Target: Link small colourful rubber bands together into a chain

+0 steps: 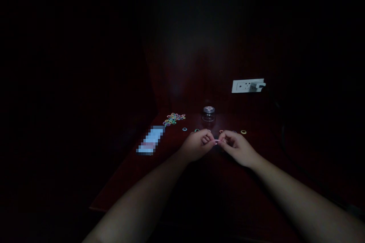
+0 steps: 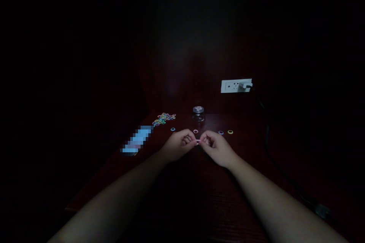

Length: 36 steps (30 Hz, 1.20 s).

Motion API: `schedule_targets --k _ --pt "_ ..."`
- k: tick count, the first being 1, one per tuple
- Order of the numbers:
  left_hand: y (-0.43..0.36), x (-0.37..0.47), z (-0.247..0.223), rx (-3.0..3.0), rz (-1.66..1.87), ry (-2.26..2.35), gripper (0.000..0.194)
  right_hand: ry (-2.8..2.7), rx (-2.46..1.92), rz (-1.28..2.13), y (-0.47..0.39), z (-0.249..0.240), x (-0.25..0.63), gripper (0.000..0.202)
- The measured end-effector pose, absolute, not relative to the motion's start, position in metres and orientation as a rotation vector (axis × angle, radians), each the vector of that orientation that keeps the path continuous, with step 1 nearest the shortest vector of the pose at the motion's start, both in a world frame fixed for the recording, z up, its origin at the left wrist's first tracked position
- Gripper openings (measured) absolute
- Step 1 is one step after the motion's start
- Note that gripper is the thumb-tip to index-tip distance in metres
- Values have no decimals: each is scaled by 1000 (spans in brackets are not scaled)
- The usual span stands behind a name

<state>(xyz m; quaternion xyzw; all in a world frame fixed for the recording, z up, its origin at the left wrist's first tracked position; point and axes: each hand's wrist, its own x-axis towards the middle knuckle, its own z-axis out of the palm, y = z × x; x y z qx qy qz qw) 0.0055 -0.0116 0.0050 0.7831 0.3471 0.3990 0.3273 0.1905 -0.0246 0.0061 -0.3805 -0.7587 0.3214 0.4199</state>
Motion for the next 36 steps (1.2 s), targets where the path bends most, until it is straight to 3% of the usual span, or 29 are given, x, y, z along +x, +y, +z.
schedule_targets --k 10,36 --pt "-11 0 14 2111 918 970 15 -1898 -996 862 -21 4 194 18" --pt "-10 -1 9 2112 977 985 17 -1822 -950 1014 -20 4 190 18"
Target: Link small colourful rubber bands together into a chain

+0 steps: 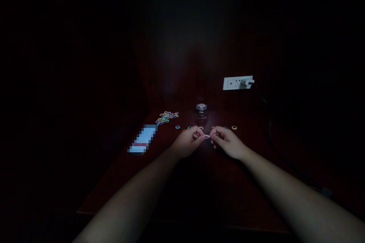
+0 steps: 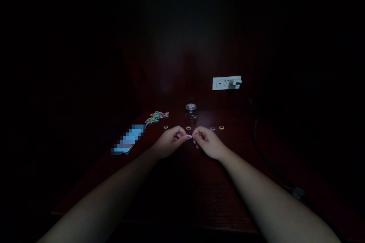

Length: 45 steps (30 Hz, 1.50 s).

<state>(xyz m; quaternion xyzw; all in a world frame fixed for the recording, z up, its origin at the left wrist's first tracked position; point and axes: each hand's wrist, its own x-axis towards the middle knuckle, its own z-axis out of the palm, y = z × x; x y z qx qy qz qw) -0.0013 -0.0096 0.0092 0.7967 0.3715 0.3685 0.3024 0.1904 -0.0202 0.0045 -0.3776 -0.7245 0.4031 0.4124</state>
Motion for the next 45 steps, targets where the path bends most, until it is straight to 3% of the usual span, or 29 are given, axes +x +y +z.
schedule_targets --k 13,31,45 --pt "-14 2 12 2019 928 816 13 -1883 -945 867 -25 8 188 18" --pt "-17 5 10 1855 913 716 22 -1923 -901 754 -27 9 187 16" --pt "-13 4 8 1893 955 802 15 -1825 -843 916 -27 9 186 16"
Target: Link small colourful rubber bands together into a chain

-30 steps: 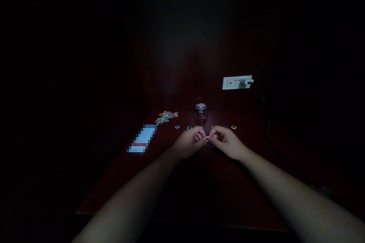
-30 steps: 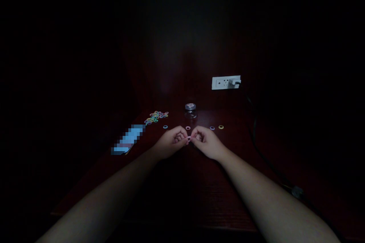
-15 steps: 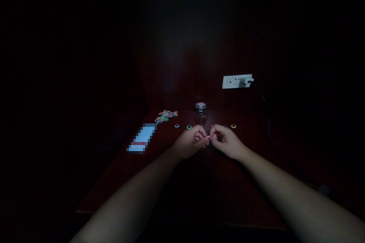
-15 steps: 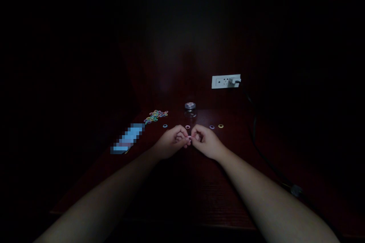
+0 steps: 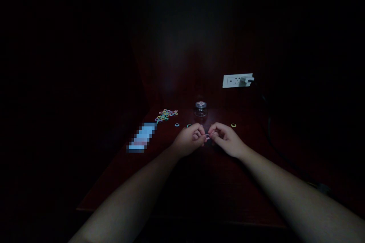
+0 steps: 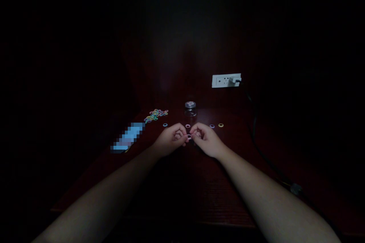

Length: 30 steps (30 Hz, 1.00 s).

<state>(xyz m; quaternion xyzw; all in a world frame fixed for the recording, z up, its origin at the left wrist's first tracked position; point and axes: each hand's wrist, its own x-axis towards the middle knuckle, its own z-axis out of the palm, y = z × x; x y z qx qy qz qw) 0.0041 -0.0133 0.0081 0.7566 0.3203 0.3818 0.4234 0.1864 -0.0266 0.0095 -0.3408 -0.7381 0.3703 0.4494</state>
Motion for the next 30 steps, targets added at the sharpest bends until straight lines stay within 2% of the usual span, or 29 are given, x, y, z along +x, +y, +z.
schedule_targets --k 7,18,26,30 --pt "-11 4 7 1905 986 797 15 -1761 -880 1014 -22 7 187 25" --pt "-11 3 6 1937 1001 856 18 -1808 -878 1028 -25 9 186 23" --pt "-6 2 2 2010 1046 875 29 -1776 -871 988 -23 8 188 24" --pt "-7 2 4 2017 1027 871 24 -1761 -873 984 -23 10 187 26"
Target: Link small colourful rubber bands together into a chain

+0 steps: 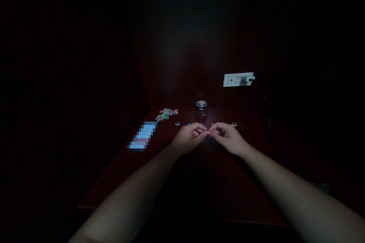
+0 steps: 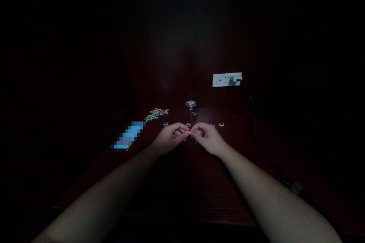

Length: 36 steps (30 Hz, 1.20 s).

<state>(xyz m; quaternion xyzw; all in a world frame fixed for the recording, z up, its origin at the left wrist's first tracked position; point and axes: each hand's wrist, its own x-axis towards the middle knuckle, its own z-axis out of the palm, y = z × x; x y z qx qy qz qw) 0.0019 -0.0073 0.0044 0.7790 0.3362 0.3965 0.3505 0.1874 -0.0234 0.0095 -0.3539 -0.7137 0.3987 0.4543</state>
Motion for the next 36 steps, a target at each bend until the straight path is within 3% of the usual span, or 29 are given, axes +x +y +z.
schedule_targets --k 36 --pt "-15 1 14 2120 1020 982 18 -1852 -997 818 -26 10 190 15"
